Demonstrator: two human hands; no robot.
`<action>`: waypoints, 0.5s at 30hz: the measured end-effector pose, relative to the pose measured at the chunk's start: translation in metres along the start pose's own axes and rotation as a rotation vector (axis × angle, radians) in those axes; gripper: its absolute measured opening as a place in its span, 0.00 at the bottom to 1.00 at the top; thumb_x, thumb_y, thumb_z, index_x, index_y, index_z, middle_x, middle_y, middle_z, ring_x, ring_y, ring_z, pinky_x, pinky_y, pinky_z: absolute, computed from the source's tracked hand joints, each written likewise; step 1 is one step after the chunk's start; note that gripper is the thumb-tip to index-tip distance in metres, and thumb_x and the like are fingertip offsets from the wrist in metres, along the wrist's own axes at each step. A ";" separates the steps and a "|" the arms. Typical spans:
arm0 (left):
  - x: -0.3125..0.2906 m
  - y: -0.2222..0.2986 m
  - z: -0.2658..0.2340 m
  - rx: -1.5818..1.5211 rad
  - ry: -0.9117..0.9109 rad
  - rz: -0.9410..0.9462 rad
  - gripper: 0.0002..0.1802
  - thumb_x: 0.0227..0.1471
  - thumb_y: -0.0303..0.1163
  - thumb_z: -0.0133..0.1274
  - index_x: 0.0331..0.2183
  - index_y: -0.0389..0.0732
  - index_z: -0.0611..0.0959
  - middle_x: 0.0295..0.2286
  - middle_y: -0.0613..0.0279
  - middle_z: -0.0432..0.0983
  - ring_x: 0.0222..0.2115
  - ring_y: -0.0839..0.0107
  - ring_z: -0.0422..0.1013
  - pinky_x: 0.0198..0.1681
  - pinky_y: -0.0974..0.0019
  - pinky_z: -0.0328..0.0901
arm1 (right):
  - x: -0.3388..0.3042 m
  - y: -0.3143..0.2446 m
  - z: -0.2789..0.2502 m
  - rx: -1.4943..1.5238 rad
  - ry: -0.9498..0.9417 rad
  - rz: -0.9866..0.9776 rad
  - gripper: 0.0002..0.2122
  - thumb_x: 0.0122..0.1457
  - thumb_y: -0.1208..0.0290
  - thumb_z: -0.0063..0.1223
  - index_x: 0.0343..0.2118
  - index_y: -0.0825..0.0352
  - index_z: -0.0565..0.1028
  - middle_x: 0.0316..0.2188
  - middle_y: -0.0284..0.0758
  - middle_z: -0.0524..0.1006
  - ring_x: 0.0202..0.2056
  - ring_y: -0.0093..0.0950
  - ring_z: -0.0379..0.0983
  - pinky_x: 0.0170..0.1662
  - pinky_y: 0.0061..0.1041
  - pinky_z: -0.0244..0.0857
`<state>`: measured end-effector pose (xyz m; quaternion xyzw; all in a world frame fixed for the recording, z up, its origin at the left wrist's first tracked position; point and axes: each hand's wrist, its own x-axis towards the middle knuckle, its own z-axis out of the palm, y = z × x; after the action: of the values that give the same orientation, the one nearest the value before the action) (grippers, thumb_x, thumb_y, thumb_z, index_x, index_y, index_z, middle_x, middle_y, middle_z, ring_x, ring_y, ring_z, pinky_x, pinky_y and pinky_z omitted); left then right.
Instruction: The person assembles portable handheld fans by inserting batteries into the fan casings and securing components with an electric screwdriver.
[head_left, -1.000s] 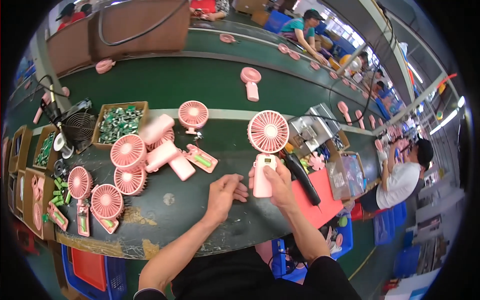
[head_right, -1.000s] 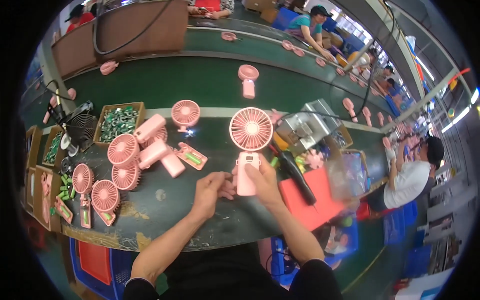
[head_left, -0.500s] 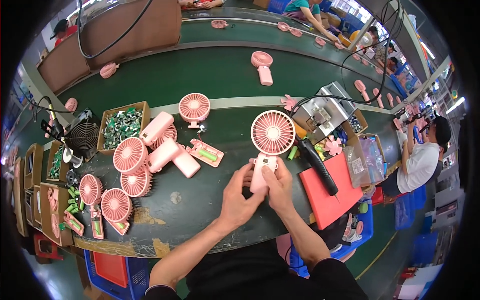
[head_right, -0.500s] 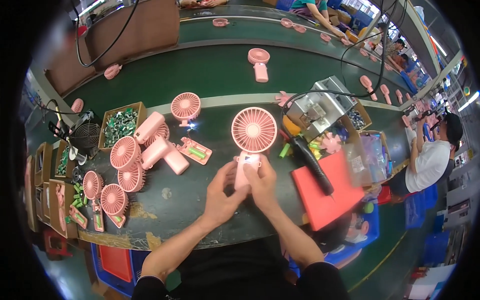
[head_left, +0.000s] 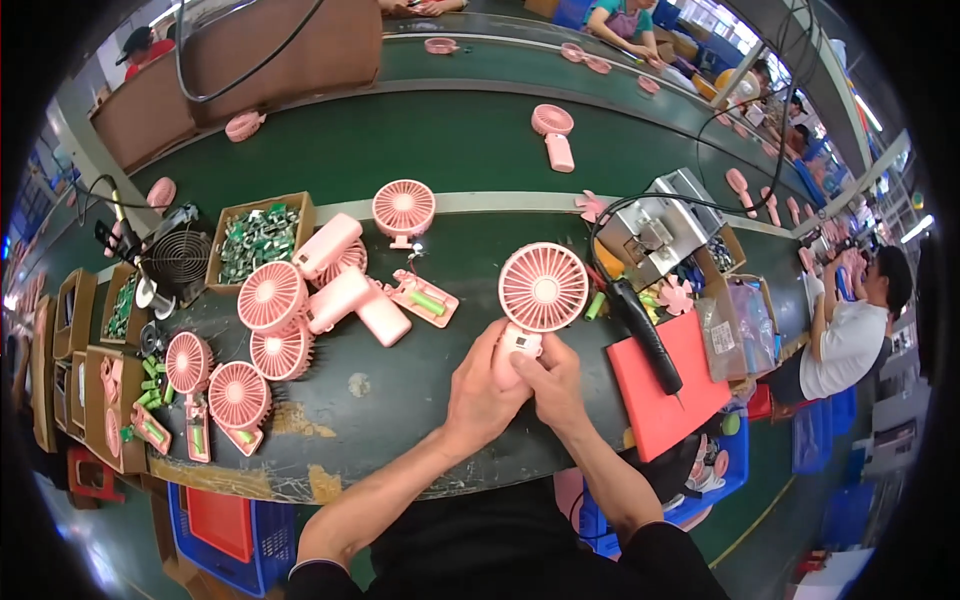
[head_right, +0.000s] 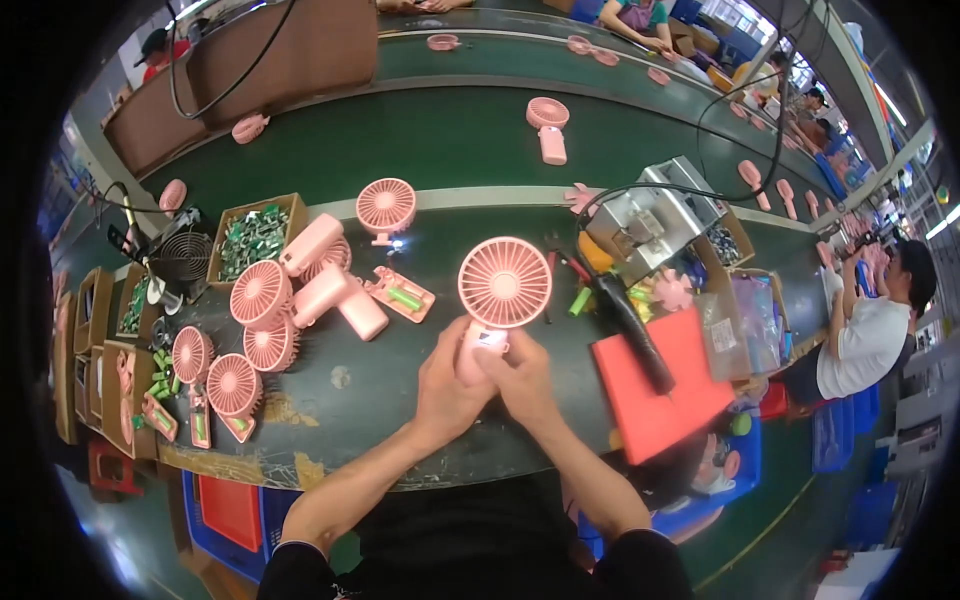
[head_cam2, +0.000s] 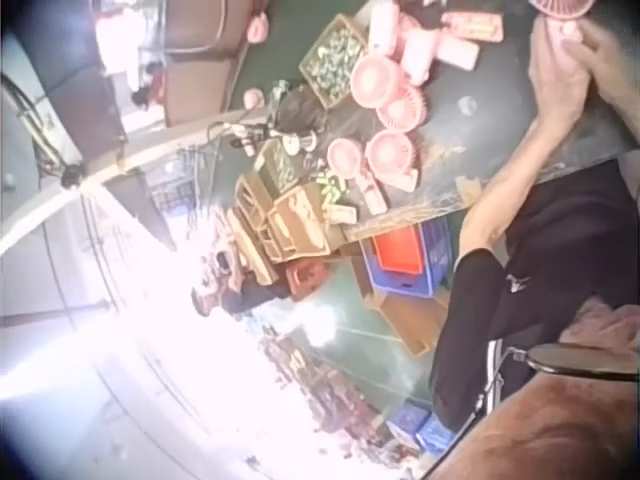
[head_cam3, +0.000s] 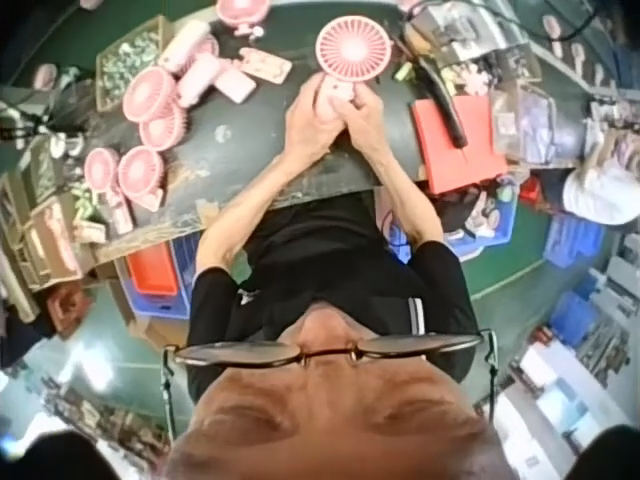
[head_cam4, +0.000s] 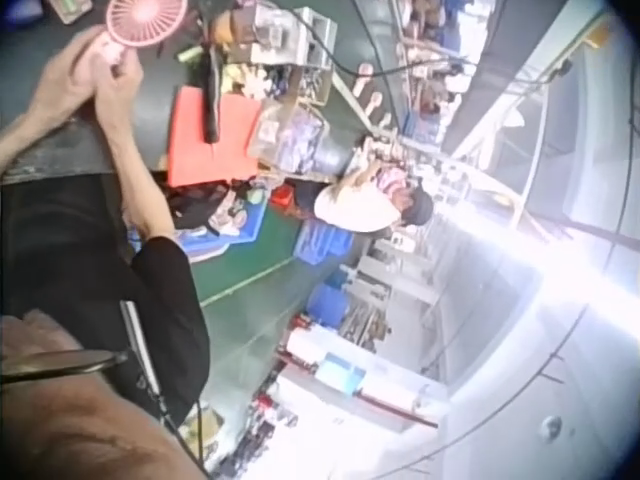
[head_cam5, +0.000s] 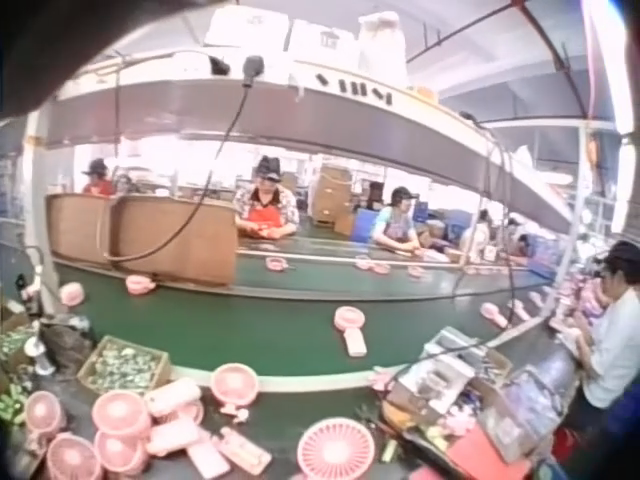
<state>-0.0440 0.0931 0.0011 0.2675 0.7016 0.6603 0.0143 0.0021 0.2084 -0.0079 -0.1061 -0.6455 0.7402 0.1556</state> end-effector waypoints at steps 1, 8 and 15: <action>-0.002 -0.003 0.003 0.010 -0.025 -0.023 0.35 0.43 0.28 0.63 0.53 0.37 0.69 0.45 0.47 0.73 0.44 0.54 0.74 0.45 0.60 0.69 | -0.001 -0.002 0.000 0.026 0.019 0.002 0.16 0.56 0.78 0.52 0.48 0.75 0.70 0.41 0.36 0.76 0.40 0.22 0.74 0.45 0.22 0.68; -0.004 -0.008 0.008 0.019 -0.062 -0.060 0.39 0.42 0.31 0.64 0.55 0.37 0.66 0.43 0.45 0.74 0.43 0.53 0.74 0.44 0.59 0.70 | -0.004 -0.003 -0.002 0.098 0.052 0.044 0.16 0.56 0.78 0.52 0.47 0.76 0.70 0.40 0.37 0.76 0.39 0.21 0.74 0.43 0.22 0.69; -0.005 -0.005 0.008 0.002 -0.089 -0.111 0.39 0.44 0.29 0.62 0.56 0.36 0.64 0.44 0.42 0.73 0.44 0.50 0.73 0.44 0.57 0.70 | -0.005 -0.002 0.000 0.013 0.100 0.006 0.13 0.55 0.77 0.54 0.44 0.75 0.72 0.36 0.35 0.77 0.35 0.20 0.74 0.37 0.20 0.68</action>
<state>-0.0389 0.0986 -0.0064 0.2572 0.7146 0.6454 0.0817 0.0067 0.2063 -0.0065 -0.1441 -0.6316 0.7387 0.1861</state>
